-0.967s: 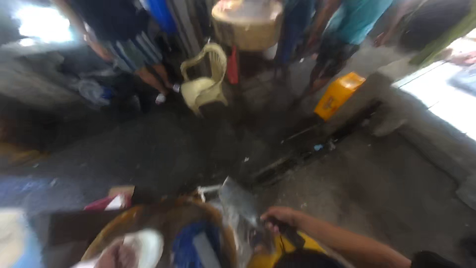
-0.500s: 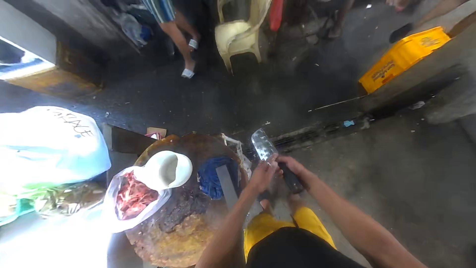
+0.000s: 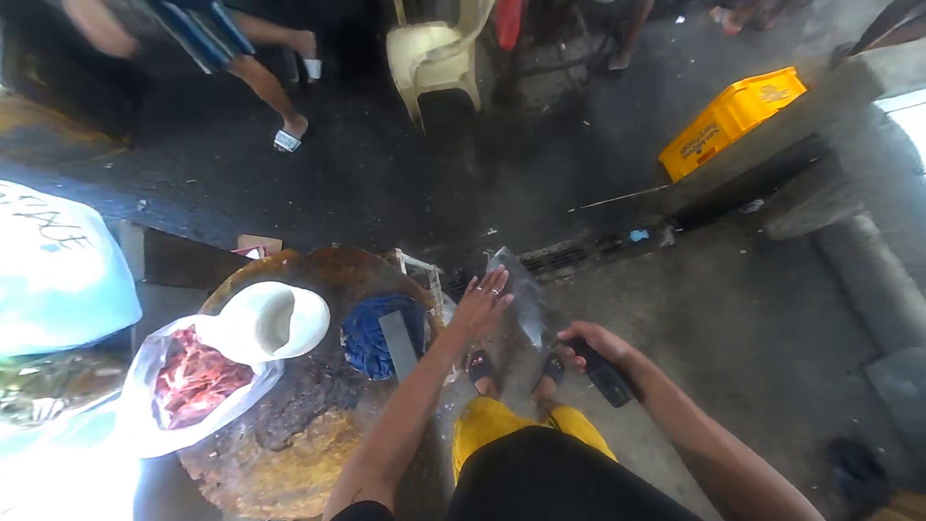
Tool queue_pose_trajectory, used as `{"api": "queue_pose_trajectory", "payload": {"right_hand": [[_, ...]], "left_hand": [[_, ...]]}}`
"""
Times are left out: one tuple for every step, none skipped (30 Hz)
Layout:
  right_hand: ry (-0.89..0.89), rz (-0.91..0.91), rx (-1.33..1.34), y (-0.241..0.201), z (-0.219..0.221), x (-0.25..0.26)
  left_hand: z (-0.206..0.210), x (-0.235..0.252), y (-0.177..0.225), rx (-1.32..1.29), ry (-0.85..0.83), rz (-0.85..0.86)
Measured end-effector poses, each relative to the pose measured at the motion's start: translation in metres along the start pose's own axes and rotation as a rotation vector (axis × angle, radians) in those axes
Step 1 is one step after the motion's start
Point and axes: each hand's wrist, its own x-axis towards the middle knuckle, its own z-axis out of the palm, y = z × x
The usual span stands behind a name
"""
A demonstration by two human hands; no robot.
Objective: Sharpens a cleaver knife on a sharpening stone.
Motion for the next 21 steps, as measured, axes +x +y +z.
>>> {"api": "queue_pose_trajectory", "payload": {"right_hand": [[0.020,-0.011,-0.011,0.002,-0.003,-0.006],[0.026,-0.019,-0.019,0.006,-0.006,-0.011],[0.019,-0.028,-0.026,0.010,-0.011,-0.013],[0.019,-0.041,-0.031,0.014,-0.014,-0.015],[0.020,-0.052,-0.029,0.017,-0.017,-0.016],[0.021,-0.060,-0.020,0.020,-0.019,-0.017],[0.017,-0.066,-0.008,0.022,-0.019,-0.019],[0.008,-0.071,0.005,0.026,-0.019,-0.020],[-0.011,-0.070,0.015,0.028,-0.020,-0.020],[-0.039,-0.069,0.019,0.031,-0.020,-0.020],[-0.066,-0.072,0.018,0.033,-0.021,-0.020],[-0.086,-0.078,0.009,0.036,-0.021,-0.019],[-0.099,-0.088,-0.003,0.039,-0.021,-0.019],[-0.106,-0.102,-0.019,0.042,-0.021,-0.019],[-0.111,-0.117,-0.036,0.043,-0.021,-0.019],[-0.120,-0.131,-0.046,0.045,-0.019,-0.018],[-0.134,-0.145,-0.047,0.047,-0.017,-0.017],[-0.148,-0.157,-0.046,0.048,-0.015,-0.016],[-0.157,-0.170,-0.040,0.050,-0.012,-0.016],[-0.158,-0.179,-0.038,0.052,-0.008,-0.016],[-0.158,-0.187,-0.035,0.052,-0.004,-0.015]], "left_hand": [[-0.001,0.008,-0.004,0.000,0.010,0.000],[-0.002,0.015,-0.009,-0.006,0.022,-0.008],[-0.002,0.021,-0.013,-0.019,0.056,-0.018],[-0.003,0.025,-0.015,-0.029,0.099,-0.027],[-0.005,0.028,-0.012,-0.030,0.132,-0.031],[-0.008,0.028,-0.004,-0.025,0.145,-0.019],[-0.010,0.025,0.008,-0.010,0.127,0.012],[-0.009,0.023,0.019,0.022,0.081,0.053],[-0.006,0.022,0.024,0.047,0.025,0.081],[-0.002,0.025,0.021,0.058,-0.017,0.085],[0.003,0.030,0.012,0.056,-0.021,0.069],[0.005,0.036,0.000,0.042,0.004,0.026],[0.001,0.039,-0.014,0.009,0.056,-0.041],[-0.012,0.037,-0.022,-0.035,0.119,-0.117],[-0.033,0.031,-0.030,-0.070,0.200,-0.184],[-0.061,0.019,-0.036,-0.090,0.302,-0.248],[-0.091,-0.001,-0.042,-0.092,0.418,-0.312],[-0.122,-0.025,-0.049,-0.087,0.555,-0.369],[-0.150,-0.053,-0.061,-0.069,0.702,-0.412],[-0.175,-0.082,-0.074,-0.062,0.831,-0.470],[-0.198,-0.110,-0.086,-0.054,0.916,-0.565]]}}
